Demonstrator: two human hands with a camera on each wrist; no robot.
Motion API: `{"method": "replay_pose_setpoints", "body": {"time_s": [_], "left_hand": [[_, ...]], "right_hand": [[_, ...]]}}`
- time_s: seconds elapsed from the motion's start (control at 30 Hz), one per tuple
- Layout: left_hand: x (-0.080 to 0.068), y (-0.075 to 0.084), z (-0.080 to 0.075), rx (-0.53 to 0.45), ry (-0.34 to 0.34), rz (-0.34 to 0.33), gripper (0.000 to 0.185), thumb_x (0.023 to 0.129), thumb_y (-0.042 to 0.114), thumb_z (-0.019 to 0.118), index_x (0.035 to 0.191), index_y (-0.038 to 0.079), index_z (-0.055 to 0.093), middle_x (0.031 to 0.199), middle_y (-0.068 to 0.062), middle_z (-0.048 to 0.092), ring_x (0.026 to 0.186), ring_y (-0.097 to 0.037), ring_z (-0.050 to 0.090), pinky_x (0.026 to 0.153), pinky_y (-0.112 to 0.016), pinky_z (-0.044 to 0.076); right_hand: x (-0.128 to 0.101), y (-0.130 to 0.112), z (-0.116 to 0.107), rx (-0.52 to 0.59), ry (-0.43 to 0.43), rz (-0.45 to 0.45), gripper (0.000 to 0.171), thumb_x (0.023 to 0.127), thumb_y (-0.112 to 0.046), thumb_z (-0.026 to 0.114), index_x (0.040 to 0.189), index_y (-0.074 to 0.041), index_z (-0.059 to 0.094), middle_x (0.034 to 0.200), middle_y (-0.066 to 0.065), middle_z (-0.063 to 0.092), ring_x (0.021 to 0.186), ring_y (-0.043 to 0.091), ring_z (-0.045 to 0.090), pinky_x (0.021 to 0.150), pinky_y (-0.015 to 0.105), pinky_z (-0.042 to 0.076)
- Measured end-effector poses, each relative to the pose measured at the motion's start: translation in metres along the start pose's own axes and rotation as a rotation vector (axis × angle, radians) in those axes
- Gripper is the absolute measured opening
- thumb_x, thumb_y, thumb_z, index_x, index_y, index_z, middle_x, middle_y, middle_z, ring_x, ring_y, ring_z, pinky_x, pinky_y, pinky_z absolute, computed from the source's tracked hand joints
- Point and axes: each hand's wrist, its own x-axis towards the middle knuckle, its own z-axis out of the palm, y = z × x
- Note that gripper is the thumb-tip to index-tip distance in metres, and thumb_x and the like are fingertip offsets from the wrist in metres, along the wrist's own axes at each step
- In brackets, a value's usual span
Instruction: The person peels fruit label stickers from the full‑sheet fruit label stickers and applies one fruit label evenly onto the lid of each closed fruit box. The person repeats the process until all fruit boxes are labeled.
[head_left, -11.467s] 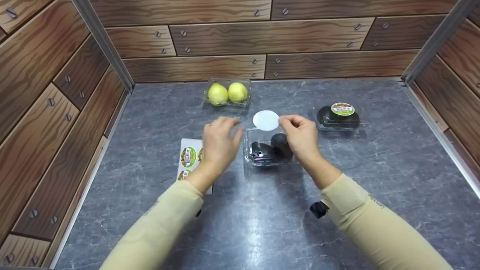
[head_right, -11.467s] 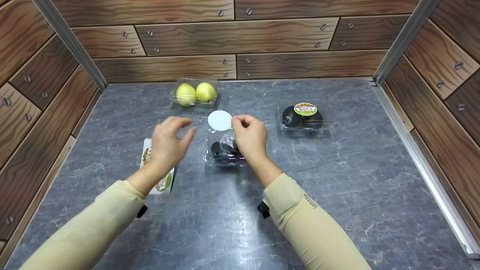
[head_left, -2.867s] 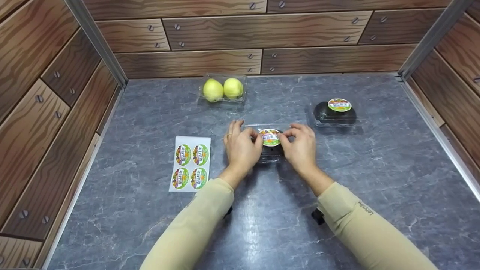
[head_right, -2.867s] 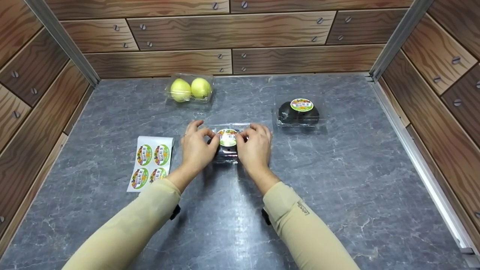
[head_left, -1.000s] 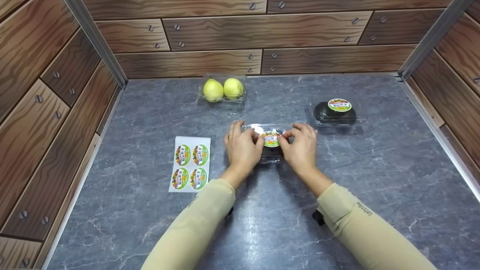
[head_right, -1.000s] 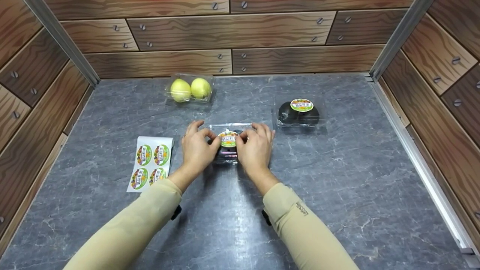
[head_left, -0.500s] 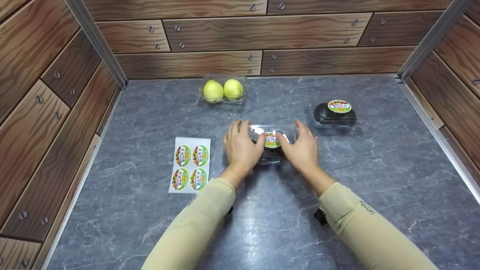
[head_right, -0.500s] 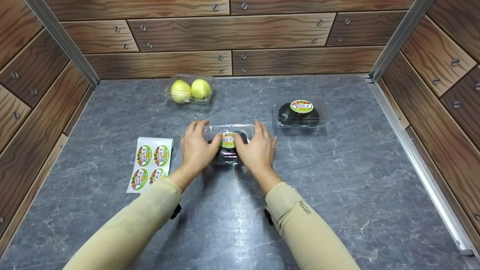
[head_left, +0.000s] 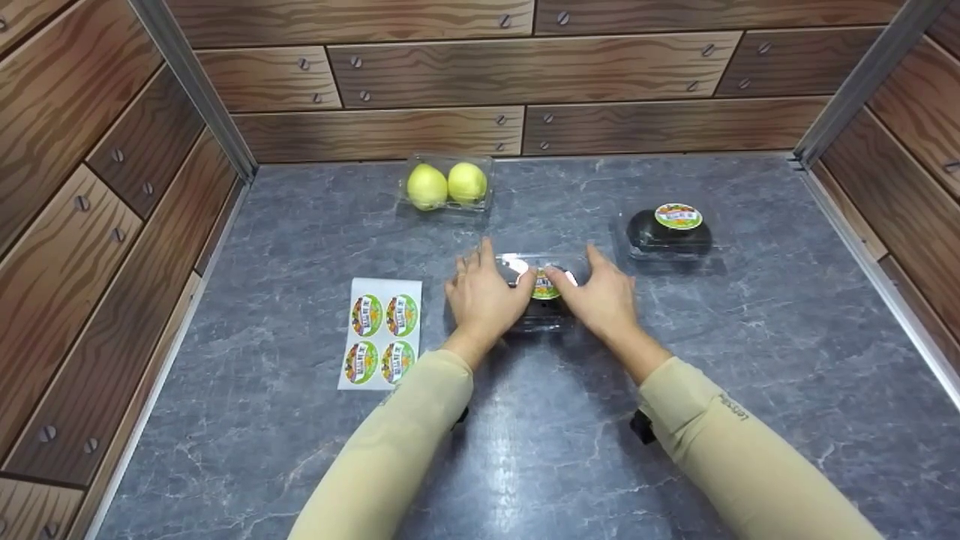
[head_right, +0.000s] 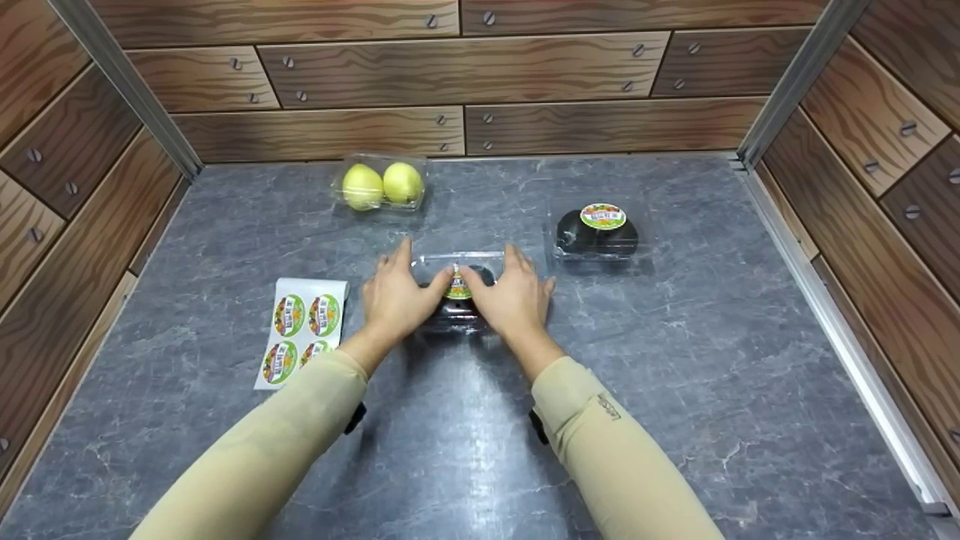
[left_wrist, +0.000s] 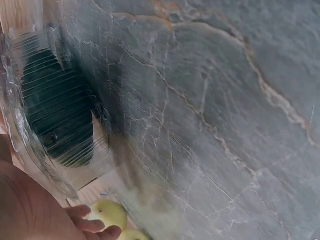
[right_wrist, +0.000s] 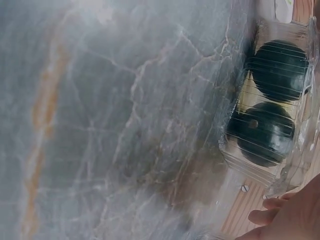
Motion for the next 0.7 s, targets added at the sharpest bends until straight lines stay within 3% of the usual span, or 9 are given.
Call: {"method": "replay_pose_setpoints", "body": {"time_s": [0.27, 0.7], "left_hand": [[0.0011, -0.0001, 0.0023, 0.029, 0.002, -0.008, 0.094, 0.095, 0.068, 0.061, 0.161, 0.003, 0.043, 0.161, -0.017, 0.048, 0.152, -0.045, 0.037, 0.119, -0.066, 0.032], [0.003, 0.0019, 0.0003, 0.086, -0.048, -0.033, 0.098, 0.095, 0.072, 0.056, 0.165, 0.005, 0.036, 0.163, -0.012, 0.047, 0.152, -0.048, 0.035, 0.121, -0.066, 0.027]], "right_hand": [[0.0029, -0.003, -0.0007, -0.048, -0.018, 0.015, 0.095, 0.097, -0.063, 0.065, 0.16, 0.004, 0.04, 0.158, 0.028, 0.047, 0.147, 0.048, 0.043, 0.123, 0.071, 0.015], [0.005, -0.0041, 0.0021, -0.081, 0.002, 0.019, 0.092, 0.096, -0.064, 0.066, 0.158, 0.001, 0.045, 0.154, 0.027, 0.053, 0.143, 0.05, 0.047, 0.122, 0.075, 0.013]]}}
